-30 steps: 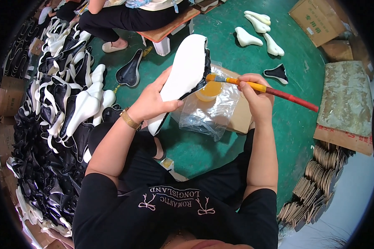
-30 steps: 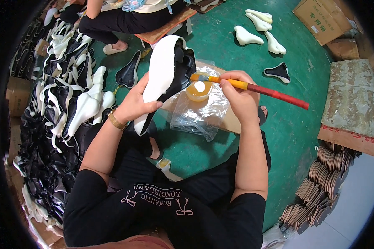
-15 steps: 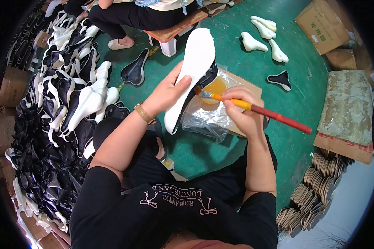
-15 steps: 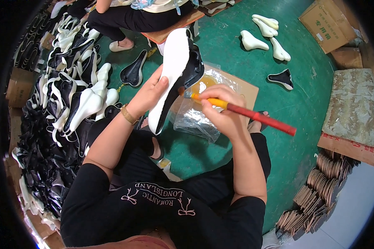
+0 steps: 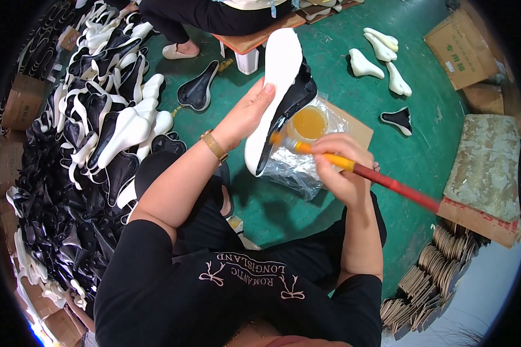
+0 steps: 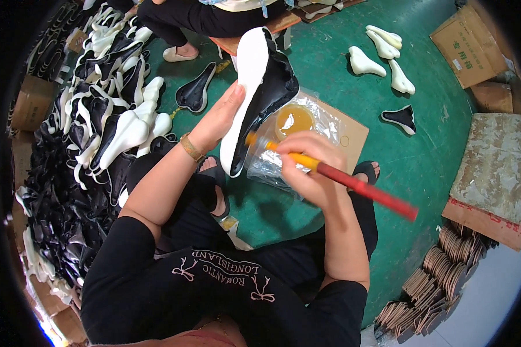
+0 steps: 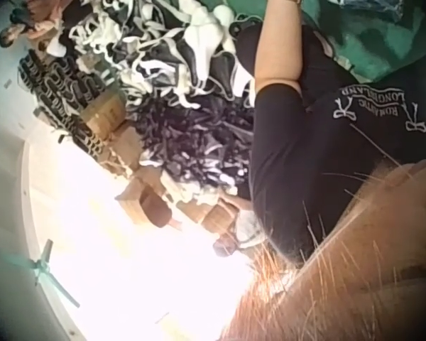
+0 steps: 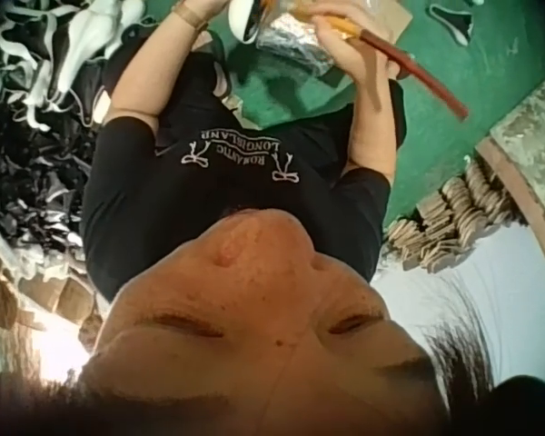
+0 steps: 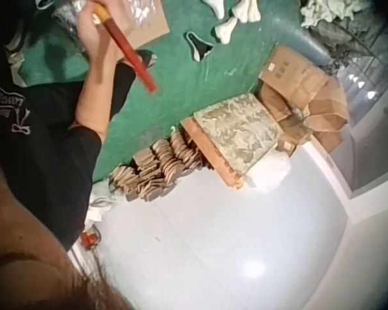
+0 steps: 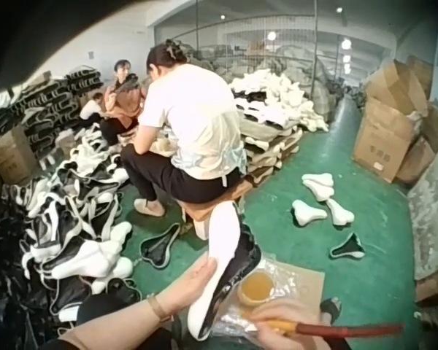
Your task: Applying adhesive to the edges of bicycle seat components using a brush.
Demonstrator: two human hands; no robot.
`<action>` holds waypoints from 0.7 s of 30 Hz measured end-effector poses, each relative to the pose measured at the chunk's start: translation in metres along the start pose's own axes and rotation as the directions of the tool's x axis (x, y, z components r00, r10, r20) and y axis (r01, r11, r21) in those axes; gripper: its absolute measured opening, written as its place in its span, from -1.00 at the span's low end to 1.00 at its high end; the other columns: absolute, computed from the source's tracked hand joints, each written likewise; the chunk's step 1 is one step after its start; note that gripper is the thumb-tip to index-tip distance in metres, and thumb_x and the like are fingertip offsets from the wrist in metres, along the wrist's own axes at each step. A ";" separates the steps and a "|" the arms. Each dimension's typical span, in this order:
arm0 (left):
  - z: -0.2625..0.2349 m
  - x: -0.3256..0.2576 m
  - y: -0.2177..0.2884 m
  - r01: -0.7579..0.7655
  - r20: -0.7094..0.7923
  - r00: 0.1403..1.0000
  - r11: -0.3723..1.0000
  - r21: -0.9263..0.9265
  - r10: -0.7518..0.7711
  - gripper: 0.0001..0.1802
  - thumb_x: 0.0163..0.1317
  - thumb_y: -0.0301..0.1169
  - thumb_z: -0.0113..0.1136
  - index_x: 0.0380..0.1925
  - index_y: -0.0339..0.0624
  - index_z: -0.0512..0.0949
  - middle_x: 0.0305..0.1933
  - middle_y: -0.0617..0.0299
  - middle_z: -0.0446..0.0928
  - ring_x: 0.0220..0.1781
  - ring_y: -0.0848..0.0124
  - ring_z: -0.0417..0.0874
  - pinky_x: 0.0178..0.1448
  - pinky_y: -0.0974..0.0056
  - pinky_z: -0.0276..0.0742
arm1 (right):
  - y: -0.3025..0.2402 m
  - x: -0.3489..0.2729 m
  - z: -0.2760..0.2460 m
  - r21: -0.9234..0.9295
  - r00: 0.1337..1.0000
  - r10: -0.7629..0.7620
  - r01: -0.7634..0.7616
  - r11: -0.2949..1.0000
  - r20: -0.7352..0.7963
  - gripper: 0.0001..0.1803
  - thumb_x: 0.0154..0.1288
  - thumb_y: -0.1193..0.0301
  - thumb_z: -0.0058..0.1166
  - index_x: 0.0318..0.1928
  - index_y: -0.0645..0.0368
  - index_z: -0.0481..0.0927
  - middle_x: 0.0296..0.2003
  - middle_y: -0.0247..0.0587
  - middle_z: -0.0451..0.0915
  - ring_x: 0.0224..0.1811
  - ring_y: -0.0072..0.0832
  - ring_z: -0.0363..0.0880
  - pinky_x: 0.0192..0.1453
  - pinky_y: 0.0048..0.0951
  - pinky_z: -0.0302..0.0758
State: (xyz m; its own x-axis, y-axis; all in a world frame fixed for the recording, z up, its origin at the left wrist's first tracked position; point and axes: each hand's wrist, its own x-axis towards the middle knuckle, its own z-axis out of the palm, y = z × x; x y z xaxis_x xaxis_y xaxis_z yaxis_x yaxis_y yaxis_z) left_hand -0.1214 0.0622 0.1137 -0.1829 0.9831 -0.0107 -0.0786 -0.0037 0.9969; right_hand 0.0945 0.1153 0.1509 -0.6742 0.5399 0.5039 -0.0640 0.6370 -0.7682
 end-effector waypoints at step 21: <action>-0.013 0.004 -0.015 -0.212 -0.068 0.976 0.973 -0.090 0.206 -0.20 0.39 0.09 -0.15 0.39 -0.27 0.00 0.32 0.05 0.28 0.32 0.35 0.29 0.38 0.29 0.17 | -0.014 -0.003 0.005 0.085 0.966 -0.020 -0.002 0.996 0.256 -0.85 -0.05 0.67 0.11 -0.38 0.29 0.58 -0.38 -0.04 0.59 -0.32 -0.28 0.59 -0.16 -0.40 0.52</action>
State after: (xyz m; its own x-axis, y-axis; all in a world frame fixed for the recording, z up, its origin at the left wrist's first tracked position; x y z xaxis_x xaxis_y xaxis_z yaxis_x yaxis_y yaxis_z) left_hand -0.1341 0.0642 0.0982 -0.2616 0.9464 0.1896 -0.1263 -0.2283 0.9654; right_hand 0.0934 0.1024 0.1579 -0.8386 0.3681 0.4016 -0.1254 0.5869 -0.7999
